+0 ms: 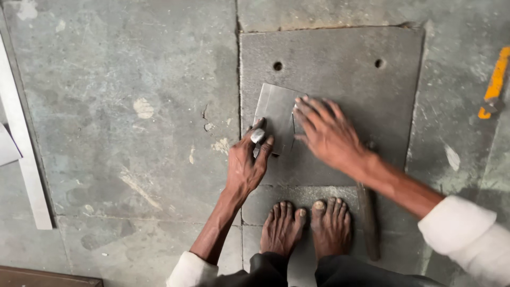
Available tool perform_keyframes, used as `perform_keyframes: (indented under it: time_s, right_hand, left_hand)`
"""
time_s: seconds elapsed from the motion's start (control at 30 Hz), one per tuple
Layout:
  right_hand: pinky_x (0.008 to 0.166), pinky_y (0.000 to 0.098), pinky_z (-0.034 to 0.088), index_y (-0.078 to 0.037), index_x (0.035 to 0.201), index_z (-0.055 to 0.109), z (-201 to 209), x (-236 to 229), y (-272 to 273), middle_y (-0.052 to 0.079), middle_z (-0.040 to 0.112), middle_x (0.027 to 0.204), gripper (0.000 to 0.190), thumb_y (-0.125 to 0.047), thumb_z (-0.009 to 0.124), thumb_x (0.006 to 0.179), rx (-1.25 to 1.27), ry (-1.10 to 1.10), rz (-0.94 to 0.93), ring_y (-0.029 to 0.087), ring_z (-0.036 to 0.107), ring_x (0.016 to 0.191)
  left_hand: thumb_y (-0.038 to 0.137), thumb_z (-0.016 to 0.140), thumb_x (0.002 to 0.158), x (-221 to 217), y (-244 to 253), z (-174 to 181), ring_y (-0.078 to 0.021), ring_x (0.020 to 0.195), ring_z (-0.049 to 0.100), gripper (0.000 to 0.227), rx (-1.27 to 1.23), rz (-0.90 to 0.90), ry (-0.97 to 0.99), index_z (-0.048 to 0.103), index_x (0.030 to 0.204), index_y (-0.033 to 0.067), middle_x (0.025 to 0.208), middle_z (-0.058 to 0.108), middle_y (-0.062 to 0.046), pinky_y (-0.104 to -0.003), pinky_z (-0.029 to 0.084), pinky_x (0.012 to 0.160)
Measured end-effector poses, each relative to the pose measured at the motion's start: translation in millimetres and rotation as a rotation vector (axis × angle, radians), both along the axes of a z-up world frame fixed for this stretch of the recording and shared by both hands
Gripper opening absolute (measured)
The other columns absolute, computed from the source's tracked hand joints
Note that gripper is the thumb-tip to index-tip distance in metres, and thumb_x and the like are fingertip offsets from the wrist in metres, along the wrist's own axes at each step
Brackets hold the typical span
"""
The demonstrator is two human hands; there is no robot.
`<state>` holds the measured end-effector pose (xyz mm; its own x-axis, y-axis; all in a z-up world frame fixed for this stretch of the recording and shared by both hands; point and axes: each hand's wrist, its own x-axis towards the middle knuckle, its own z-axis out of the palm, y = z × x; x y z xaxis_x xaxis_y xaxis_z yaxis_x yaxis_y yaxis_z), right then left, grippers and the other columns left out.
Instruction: The person uses a hammer and a metal punch to shape a small metal sheet on a metal anvil. They repeatedly strike the punch to create indentations and adjust the sheet's position between strikes.
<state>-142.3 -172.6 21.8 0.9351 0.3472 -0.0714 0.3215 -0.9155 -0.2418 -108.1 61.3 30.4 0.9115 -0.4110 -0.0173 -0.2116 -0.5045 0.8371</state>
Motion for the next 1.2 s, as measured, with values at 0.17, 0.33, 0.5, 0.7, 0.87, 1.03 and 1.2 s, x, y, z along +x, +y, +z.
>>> perform_keyframes:
  time_s: [0.17, 0.33, 0.5, 0.7, 0.87, 1.03, 1.2]
  right_hand:
    - [0.126, 0.0617, 0.016, 0.001, 0.158, 0.037, -20.3, -4.2, 4.8, 0.018, 0.033, 0.166, 0.067, -0.039, 0.05, 0.105, 0.048, 0.061, -0.091, 0.036, 0.027, 0.156]
    - [0.127, 0.0609, 0.011, -0.006, 0.161, 0.035, -21.3, 6.1, -17.8, 0.018, 0.022, 0.172, 0.071, -0.039, 0.056, 0.101, 0.107, 0.051, -0.236, 0.035, 0.017, 0.16]
    - [0.125, 0.0635, 0.012, -0.001, 0.159, 0.034, -23.8, -41.1, -12.7, 0.021, 0.022, 0.169, 0.083, -0.046, 0.061, 0.095, 0.082, 0.146, -0.174, 0.04, 0.016, 0.158]
    - [0.123, 0.065, 0.015, -0.016, 0.161, 0.042, -33.1, 3.2, -42.3, 0.02, 0.023, 0.17, 0.082, -0.048, 0.067, 0.09, 0.026, 0.077, -0.061, 0.039, 0.018, 0.157]
    - [0.125, 0.0664, 0.02, -0.014, 0.157, 0.046, -18.1, 3.2, -47.7, 0.021, 0.028, 0.168, 0.08, -0.045, 0.071, 0.088, 0.107, 0.051, -0.07, 0.039, 0.024, 0.156]
    - [0.124, 0.0647, 0.024, -0.012, 0.152, 0.049, -16.6, -18.2, -42.5, 0.018, 0.036, 0.165, 0.075, -0.039, 0.073, 0.087, -0.025, 0.095, -0.02, 0.036, 0.031, 0.154]
    - [0.126, 0.0611, 0.026, -0.015, 0.15, 0.054, -14.9, -7.1, -55.3, 0.014, 0.039, 0.166, 0.065, -0.032, 0.074, 0.09, -0.008, 0.067, 0.009, 0.035, 0.033, 0.156]
  left_hand:
    - [0.025, 0.055, 0.102, -23.1, -4.6, 0.0, -0.0366, 0.119, 0.07, 0.033, 0.097, -0.087, 0.286, 0.065, 0.122, 0.0008, 0.146, 0.062, -0.021, -0.04, 0.059, 0.099]
    - [0.029, 0.063, 0.101, -62.8, -38.9, 35.8, -0.034, 0.095, 0.073, 0.034, -0.025, -0.183, 0.423, 0.071, 0.116, -0.0012, 0.114, 0.072, -0.023, -0.044, 0.058, 0.083]
    - [0.043, 0.062, 0.106, -9.6, 10.7, 1.2, -0.0091, 0.08, 0.072, 0.046, -0.283, 0.141, 0.528, 0.077, 0.103, -0.0004, 0.089, 0.079, -0.005, -0.028, 0.056, 0.074]
    - [0.045, 0.068, 0.094, 81.5, 15.2, -1.7, -0.016, 0.065, 0.067, 0.044, -0.046, 0.04, 0.481, 0.074, 0.112, 0.0053, 0.097, 0.082, -0.009, -0.036, 0.055, 0.061]
    - [0.043, 0.068, 0.099, 113.1, -18.0, 12.2, -0.0156, 0.077, 0.075, 0.041, -0.161, -0.18, 0.25, 0.069, 0.118, 0.0061, 0.103, 0.08, -0.009, -0.036, 0.065, 0.071]
    - [0.035, 0.07, 0.105, 121.9, -43.7, -18.8, -0.0192, 0.098, 0.076, 0.035, -0.303, -0.345, 0.096, 0.068, 0.123, 0.0045, 0.112, 0.077, -0.012, -0.035, 0.066, 0.086]
    - [0.038, 0.075, 0.094, 129.9, -65.8, -32.3, -0.0194, 0.064, 0.069, 0.038, 0.015, -0.357, 0.187, 0.073, 0.116, 0.0066, 0.083, 0.078, -0.009, -0.039, 0.06, 0.061]
